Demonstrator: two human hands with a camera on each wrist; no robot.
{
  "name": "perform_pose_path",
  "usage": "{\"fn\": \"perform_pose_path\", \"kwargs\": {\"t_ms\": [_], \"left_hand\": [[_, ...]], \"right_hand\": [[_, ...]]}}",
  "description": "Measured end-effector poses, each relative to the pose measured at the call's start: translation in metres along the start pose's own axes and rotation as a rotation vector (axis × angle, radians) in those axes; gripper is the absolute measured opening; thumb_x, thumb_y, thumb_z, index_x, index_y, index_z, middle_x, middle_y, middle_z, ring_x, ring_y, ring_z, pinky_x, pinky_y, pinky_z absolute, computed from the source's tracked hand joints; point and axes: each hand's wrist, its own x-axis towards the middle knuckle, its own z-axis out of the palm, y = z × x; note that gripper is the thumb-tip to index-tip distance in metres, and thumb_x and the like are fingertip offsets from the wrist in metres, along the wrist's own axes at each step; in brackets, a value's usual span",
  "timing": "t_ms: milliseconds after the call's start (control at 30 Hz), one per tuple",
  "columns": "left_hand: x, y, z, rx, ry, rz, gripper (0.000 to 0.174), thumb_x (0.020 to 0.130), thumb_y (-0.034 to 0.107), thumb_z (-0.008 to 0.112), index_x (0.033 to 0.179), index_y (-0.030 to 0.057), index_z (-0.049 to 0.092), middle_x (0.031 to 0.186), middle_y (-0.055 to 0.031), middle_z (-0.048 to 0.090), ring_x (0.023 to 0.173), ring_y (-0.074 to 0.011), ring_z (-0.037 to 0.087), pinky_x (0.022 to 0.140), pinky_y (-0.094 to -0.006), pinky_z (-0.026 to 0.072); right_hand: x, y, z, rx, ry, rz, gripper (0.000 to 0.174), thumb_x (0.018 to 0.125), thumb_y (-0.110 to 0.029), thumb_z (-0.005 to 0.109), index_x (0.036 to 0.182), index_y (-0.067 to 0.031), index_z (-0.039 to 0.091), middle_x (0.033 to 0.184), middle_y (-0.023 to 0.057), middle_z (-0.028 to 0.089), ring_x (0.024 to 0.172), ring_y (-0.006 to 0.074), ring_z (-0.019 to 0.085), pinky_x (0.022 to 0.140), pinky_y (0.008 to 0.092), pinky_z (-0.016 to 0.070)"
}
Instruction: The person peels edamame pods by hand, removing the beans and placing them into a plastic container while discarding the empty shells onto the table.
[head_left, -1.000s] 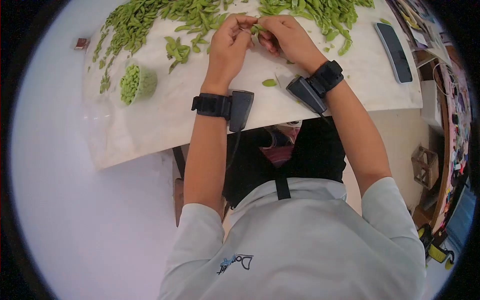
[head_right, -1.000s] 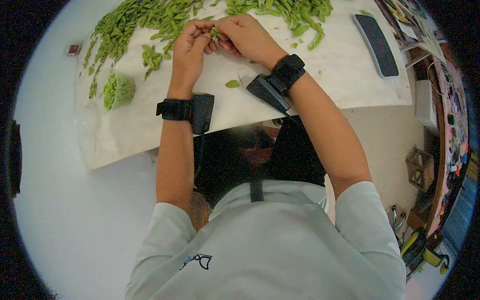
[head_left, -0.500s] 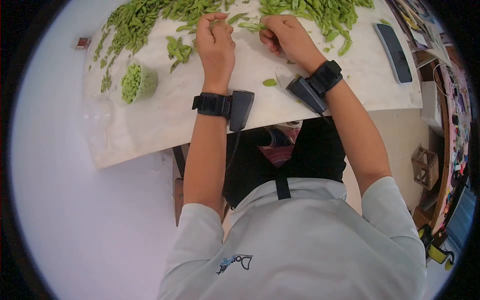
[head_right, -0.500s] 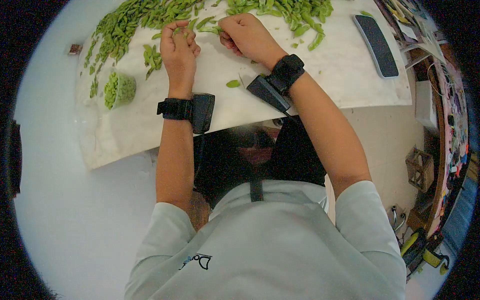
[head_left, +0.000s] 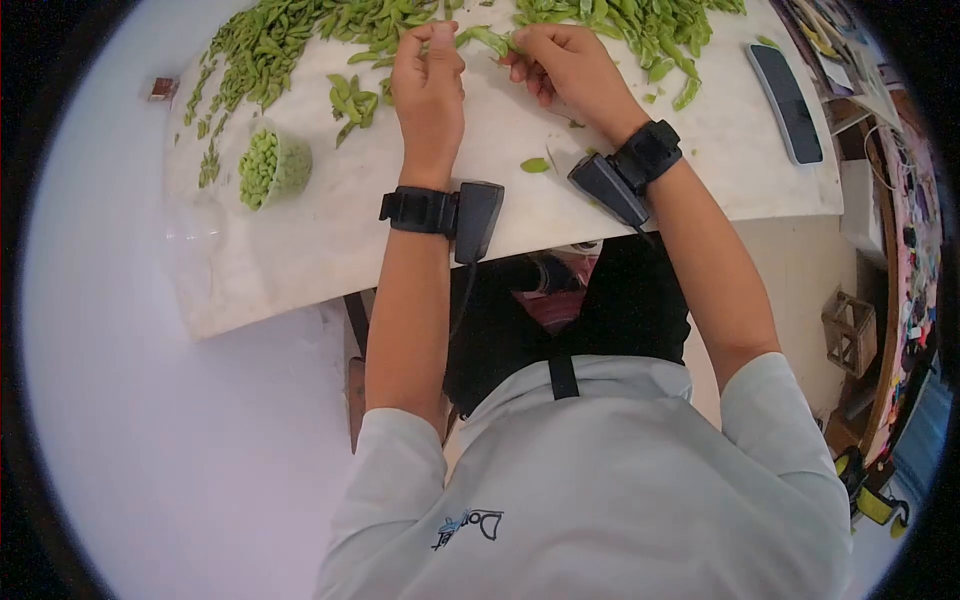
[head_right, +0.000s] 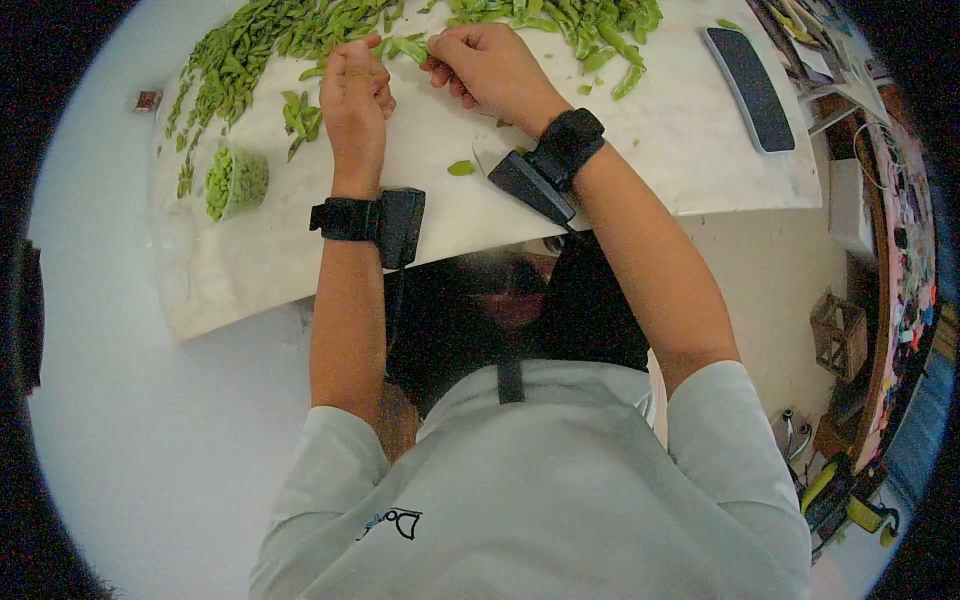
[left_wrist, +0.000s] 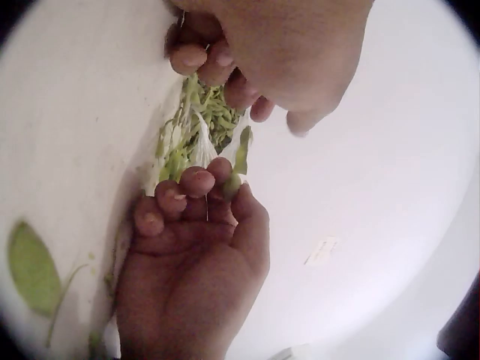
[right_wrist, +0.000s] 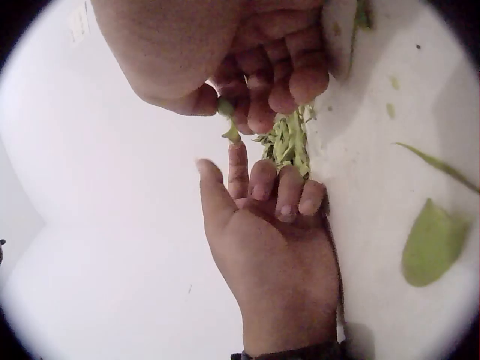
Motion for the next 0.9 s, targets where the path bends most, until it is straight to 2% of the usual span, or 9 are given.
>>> {"fn": "perform_pose_path", "kwargs": {"t_ms": [67, 167, 267, 367, 467, 667, 767, 867, 900], "left_hand": [[0.000, -0.007, 0.000, 0.141, -0.040, 0.041, 0.024, 0.094, 0.026, 0.054, 0.099, 0.0026, 0.055, 0.064, 0.0034, 0.046, 0.050, -0.0022, 0.036, 0.044, -0.0187, 0.0297], [0.002, -0.012, -0.001, 0.148, -0.059, 0.084, 0.022, 0.093, 0.024, 0.057, 0.097, 0.0030, 0.056, 0.064, 0.0036, 0.047, 0.050, -0.0021, 0.036, 0.044, -0.0189, 0.0295], [0.003, -0.015, -0.002, 0.117, -0.074, 0.073, 0.021, 0.092, 0.022, 0.059, 0.098, 0.0030, 0.056, 0.065, 0.0034, 0.048, 0.050, -0.0023, 0.037, 0.044, -0.0189, 0.0297], [0.002, -0.015, 0.002, 0.035, -0.137, 0.130, 0.020, 0.090, 0.020, 0.062, 0.098, 0.0027, 0.055, 0.065, 0.0031, 0.049, 0.049, -0.0025, 0.037, 0.043, -0.0186, 0.0286], [-0.007, 0.009, 0.012, 0.138, -0.008, 0.053, 0.021, 0.089, 0.020, 0.063, 0.100, 0.0033, 0.058, 0.067, 0.0042, 0.050, 0.051, -0.0020, 0.036, 0.045, -0.0183, 0.0285], [-0.002, -0.004, 0.000, 0.399, -0.102, 0.236, 0.018, 0.087, 0.022, 0.066, 0.093, 0.0056, 0.068, 0.068, 0.0076, 0.048, 0.053, -0.0015, 0.032, 0.046, -0.0185, 0.0259], [-0.003, -0.003, 0.003, 0.357, -0.097, 0.199, 0.014, 0.086, 0.014, 0.066, 0.092, 0.0012, 0.067, 0.060, 0.0080, 0.041, 0.054, -0.0027, 0.031, 0.048, -0.0199, 0.0242], [-0.004, 0.005, 0.004, 0.224, -0.144, -0.002, 0.017, 0.088, 0.017, 0.064, 0.094, 0.0015, 0.066, 0.060, 0.0071, 0.044, 0.054, -0.0024, 0.034, 0.047, -0.0199, 0.0255], [-0.003, 0.002, 0.004, 0.213, -0.150, 0.022, 0.018, 0.089, 0.018, 0.063, 0.094, 0.0015, 0.065, 0.061, 0.0060, 0.046, 0.054, -0.0024, 0.035, 0.047, -0.0199, 0.0265]], "right_hand": [[-0.004, -0.002, 0.001, 0.012, -0.006, 0.042, 0.031, 0.092, -0.028, 0.052, 0.080, -0.0018, 0.064, 0.062, -0.0001, 0.058, 0.046, 0.0063, 0.047, 0.043, 0.0213, 0.0391], [-0.004, -0.009, -0.002, 0.053, -0.056, 0.118, 0.028, 0.093, -0.023, 0.054, 0.084, 0.0020, 0.062, 0.067, 0.0045, 0.060, 0.053, 0.0082, 0.053, 0.045, 0.0227, 0.0409], [-0.007, -0.018, 0.001, 0.075, -0.042, 0.098, 0.027, 0.092, -0.021, 0.057, 0.078, 0.0022, 0.061, 0.059, 0.0038, 0.057, 0.046, 0.0080, 0.049, 0.043, 0.0231, 0.0397], [-0.007, -0.020, 0.001, 0.035, -0.082, 0.086, 0.023, 0.091, -0.018, 0.057, 0.078, 0.0013, 0.060, 0.058, 0.0029, 0.055, 0.046, 0.0073, 0.048, 0.043, 0.0232, 0.0390], [-0.008, -0.022, 0.003, -0.020, -0.003, 0.047, 0.021, 0.090, -0.015, 0.058, 0.076, 0.0009, 0.059, 0.057, 0.0018, 0.054, 0.045, 0.0069, 0.047, 0.043, 0.0231, 0.0381], [-0.010, -0.023, 0.002, -0.029, 0.078, -0.010, 0.021, 0.090, -0.017, 0.059, 0.075, -0.0018, 0.058, 0.057, 0.0003, 0.052, 0.046, 0.0063, 0.045, 0.044, 0.0228, 0.0377], [-0.008, -0.020, -0.001, -0.079, 0.033, -0.047, 0.021, 0.091, -0.016, 0.058, 0.076, -0.0017, 0.058, 0.058, -0.0002, 0.052, 0.047, 0.0058, 0.044, 0.044, 0.0228, 0.0364], [-0.009, -0.016, -0.004, -0.102, -0.003, -0.106, 0.021, 0.091, -0.016, 0.058, 0.076, -0.0012, 0.059, 0.058, -0.0007, 0.052, 0.046, 0.0052, 0.043, 0.044, 0.0226, 0.0348], [-0.009, -0.018, -0.003, -0.099, -0.008, -0.091, 0.022, 0.091, -0.017, 0.057, 0.076, -0.0012, 0.059, 0.057, -0.0008, 0.052, 0.046, 0.0051, 0.042, 0.044, 0.0226, 0.0344]]}}
